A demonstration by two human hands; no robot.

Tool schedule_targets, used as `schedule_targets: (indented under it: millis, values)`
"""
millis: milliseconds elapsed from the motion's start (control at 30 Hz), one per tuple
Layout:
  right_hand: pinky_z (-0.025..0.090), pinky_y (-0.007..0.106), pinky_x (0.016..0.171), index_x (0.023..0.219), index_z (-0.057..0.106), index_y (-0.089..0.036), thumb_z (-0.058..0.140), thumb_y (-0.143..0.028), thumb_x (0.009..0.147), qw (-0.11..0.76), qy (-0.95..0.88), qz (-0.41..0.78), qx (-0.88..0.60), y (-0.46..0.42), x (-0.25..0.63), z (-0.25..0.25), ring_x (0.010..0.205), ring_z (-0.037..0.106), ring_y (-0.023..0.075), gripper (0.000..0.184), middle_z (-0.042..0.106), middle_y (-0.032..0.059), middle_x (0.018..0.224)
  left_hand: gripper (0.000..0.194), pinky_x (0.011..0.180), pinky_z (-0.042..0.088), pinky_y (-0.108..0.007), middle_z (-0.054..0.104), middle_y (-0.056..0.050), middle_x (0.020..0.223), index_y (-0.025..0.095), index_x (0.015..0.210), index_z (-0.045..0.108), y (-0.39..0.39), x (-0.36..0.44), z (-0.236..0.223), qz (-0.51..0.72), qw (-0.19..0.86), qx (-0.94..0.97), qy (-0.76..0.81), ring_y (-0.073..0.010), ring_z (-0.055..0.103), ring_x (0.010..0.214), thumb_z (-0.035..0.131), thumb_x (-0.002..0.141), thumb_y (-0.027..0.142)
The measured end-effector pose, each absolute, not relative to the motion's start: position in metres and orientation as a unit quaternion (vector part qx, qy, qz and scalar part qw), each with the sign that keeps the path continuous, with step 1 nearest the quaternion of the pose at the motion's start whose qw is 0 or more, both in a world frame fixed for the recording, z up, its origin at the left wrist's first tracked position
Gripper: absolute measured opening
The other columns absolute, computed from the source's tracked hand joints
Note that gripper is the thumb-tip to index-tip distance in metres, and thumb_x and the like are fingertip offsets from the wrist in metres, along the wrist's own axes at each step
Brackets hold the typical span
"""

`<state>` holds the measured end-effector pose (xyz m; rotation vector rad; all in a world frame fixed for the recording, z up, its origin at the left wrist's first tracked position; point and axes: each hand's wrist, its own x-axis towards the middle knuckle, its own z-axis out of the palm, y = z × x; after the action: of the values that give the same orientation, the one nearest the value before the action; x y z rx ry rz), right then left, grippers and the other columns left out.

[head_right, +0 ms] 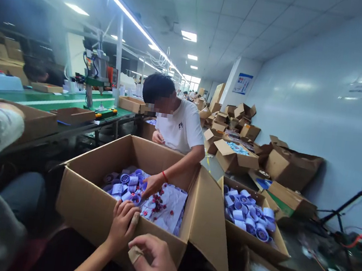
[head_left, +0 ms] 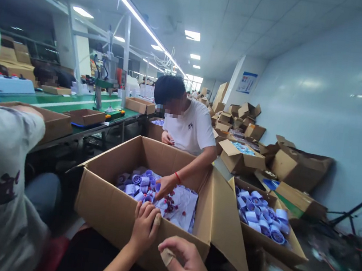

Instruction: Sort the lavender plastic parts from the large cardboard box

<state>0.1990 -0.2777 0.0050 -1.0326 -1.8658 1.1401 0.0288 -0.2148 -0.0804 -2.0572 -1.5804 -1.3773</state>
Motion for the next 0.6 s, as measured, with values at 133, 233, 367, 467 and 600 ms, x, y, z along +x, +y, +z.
schedule_targets:
  millis: [133,233,367,467,600]
  values:
    - [0.049,0.027,0.078,0.094,0.069,-0.019,0.052,-0.045,0.085,0.361,-0.753,0.418,-0.359,-0.222,0.193,0.024,0.083,0.061,0.0173,0.033,0.069,0.0047,0.088,0.028,0.103,0.028,-0.045,0.065,-0.003,0.082,0.023,0.086,0.063,-0.216,0.030,-0.080,-0.466,0.096,-0.693,-0.542,-0.0221,0.054,0.096,0.035,0.089,0.020]
    - [0.045,0.024,0.064,0.091,0.067,-0.016,0.048,-0.040,0.085,0.370,-0.746,0.387,-0.396,-0.175,0.184,0.025,0.070,0.058,0.0145,0.031,0.065,0.0028,0.076,0.028,0.103,0.028,-0.046,0.065,-0.003,0.080,0.024,0.087,0.063,-0.218,0.031,-0.084,-0.468,0.103,-0.686,-0.547,-0.0224,0.055,0.094,0.036,0.088,0.019]
    - [0.040,0.023,0.058,0.086,0.068,-0.016,0.048,-0.029,0.081,0.280,-0.780,0.334,-0.449,-0.121,0.167,0.014,0.065,0.056,0.0143,0.024,0.066,0.0028,0.072,0.026,0.103,0.026,-0.046,0.064,-0.004,0.082,0.026,0.087,0.062,-0.224,0.032,-0.093,-0.486,0.085,-0.678,-0.544,-0.0232,0.054,0.097,0.037,0.087,0.019]
    - [0.040,0.025,0.059,0.073,0.070,-0.019,0.053,-0.024,0.074,0.159,-0.808,0.309,-0.476,-0.093,0.144,-0.006,0.061,0.057,0.0157,0.017,0.066,0.0025,0.065,0.026,0.103,0.026,-0.047,0.064,-0.004,0.082,0.026,0.087,0.063,-0.229,0.031,-0.099,-0.496,0.060,-0.675,-0.543,-0.0238,0.054,0.096,0.037,0.086,0.021]
    - [0.045,0.032,0.063,0.034,0.052,-0.020,0.069,-0.012,0.052,0.088,-0.798,0.328,-0.499,-0.068,0.106,-0.054,0.055,0.058,0.0206,0.026,0.055,0.0018,0.042,0.024,0.089,0.033,-0.043,0.060,-0.003,0.069,0.027,0.077,0.061,-0.230,0.028,-0.102,-0.465,0.089,-0.690,-0.547,-0.0219,0.054,0.078,0.039,0.085,0.024]
